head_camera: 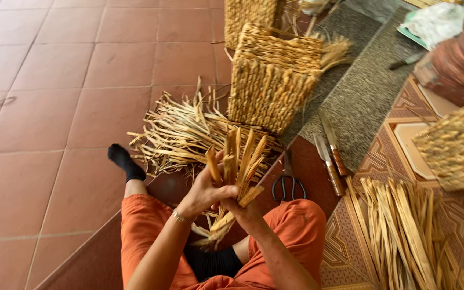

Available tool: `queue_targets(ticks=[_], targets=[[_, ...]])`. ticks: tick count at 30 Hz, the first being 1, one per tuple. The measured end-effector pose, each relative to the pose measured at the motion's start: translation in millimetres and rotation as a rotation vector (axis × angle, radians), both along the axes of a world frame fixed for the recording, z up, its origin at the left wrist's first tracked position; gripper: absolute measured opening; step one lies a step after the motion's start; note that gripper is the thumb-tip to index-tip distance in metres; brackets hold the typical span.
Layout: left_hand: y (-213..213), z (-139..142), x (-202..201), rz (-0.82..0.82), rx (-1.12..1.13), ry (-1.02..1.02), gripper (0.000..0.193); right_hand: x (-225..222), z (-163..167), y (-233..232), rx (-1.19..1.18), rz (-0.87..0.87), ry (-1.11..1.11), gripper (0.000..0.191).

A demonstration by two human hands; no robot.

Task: The person sits on a tiled floor and repeatedly gathers bundles of dried palm leaves, trims their ends with scissors, and sets the trimmed pieces aside. The person also uses a knife to split or separate leaf strands during the process.

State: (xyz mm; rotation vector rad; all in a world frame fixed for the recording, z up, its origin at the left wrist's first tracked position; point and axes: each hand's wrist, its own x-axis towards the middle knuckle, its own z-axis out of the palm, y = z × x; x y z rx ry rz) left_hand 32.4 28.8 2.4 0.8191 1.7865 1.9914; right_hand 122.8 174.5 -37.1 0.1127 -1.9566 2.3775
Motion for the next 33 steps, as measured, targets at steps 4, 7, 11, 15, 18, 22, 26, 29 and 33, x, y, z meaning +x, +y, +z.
queue_targets(ticks=[4,7,11,15,18,22,26,29,33], targets=[[15.5,8.6,-4.1,-0.041,-0.034,-0.247,0.049,8.2,-13.2,-5.0,0.007,0.229,0.089,0.023],[14.5,2.2,-2.9,0.008,0.021,-0.337,0.024,7.0,-25.5,6.7,0.102,0.203,-0.025,0.03],[10.4,-7.5,-0.4,0.021,0.18,-0.389,0.016,-2.9,-41.5,15.7,0.086,0.074,-0.141,0.049],[6.7,-11.3,3.3,0.014,0.091,-0.316,0.015,-7.0,-52.7,21.0,0.122,0.026,-0.011,0.054],[1.5,-14.6,5.2,0.001,0.021,-0.22,0.016,-12.9,-58.7,34.7,0.125,0.034,0.055,0.057],[2.1,-22.4,9.5,-0.119,-0.051,-0.135,0.013,-18.9,-58.8,51.9,0.252,0.002,0.082,0.082],[8.3,-26.1,13.8,-0.216,0.018,-0.076,0.021,-27.8,-33.7,59.6,0.311,0.114,-0.149,0.086],[12.8,-24.2,9.4,-0.303,0.053,-0.317,0.023,-40.6,20.4,60.6,0.401,0.054,0.133,0.107],[25.8,-21.1,5.0,-0.031,-0.157,0.033,0.017,-40.6,105.2,66.0,0.727,-0.374,0.579,0.099]])
